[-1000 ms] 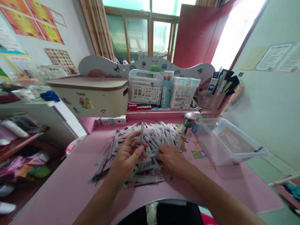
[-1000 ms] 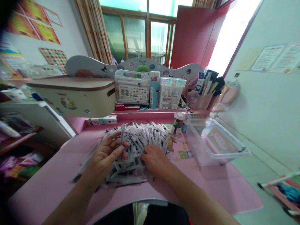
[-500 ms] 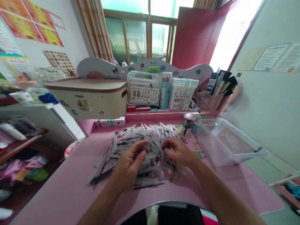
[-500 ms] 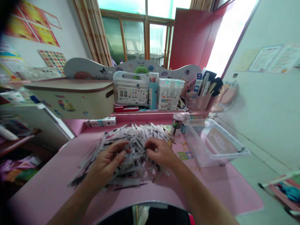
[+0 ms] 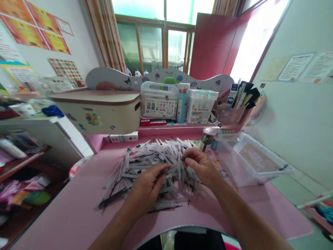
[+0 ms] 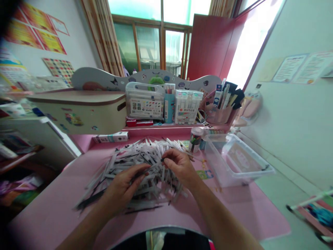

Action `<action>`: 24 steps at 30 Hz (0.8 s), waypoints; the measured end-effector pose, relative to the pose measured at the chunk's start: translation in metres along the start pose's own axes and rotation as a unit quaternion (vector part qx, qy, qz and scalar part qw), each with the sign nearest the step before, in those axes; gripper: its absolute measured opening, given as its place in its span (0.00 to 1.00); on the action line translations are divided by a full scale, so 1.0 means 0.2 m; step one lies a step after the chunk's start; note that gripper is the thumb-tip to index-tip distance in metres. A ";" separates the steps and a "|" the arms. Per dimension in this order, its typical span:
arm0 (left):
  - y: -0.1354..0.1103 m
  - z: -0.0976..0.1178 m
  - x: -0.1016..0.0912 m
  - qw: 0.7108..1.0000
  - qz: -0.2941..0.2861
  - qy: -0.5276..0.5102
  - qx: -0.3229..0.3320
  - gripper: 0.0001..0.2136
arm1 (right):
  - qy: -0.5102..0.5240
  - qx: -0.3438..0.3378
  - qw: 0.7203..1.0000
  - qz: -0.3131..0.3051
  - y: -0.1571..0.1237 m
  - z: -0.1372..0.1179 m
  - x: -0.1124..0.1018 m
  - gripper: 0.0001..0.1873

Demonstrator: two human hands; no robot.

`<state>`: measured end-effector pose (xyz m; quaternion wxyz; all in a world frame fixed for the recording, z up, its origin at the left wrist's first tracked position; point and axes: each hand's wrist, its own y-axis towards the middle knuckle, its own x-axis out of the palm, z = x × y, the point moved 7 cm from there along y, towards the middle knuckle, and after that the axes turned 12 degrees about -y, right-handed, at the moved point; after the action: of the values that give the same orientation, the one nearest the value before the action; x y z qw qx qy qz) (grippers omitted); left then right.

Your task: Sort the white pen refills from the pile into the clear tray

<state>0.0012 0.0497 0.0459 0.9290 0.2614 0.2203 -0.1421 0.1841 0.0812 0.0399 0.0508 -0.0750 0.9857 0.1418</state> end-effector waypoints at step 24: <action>-0.01 0.04 -0.01 0.991 0.030 0.092 0.089 0.14 | -0.047 0.000 0.999 -0.006 -0.01 0.00 0.01 0.06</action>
<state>0.0009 0.0435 0.0531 0.8817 0.3615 0.2833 -0.1082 0.1828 0.0797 0.0395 0.0976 -0.0742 0.9818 0.1450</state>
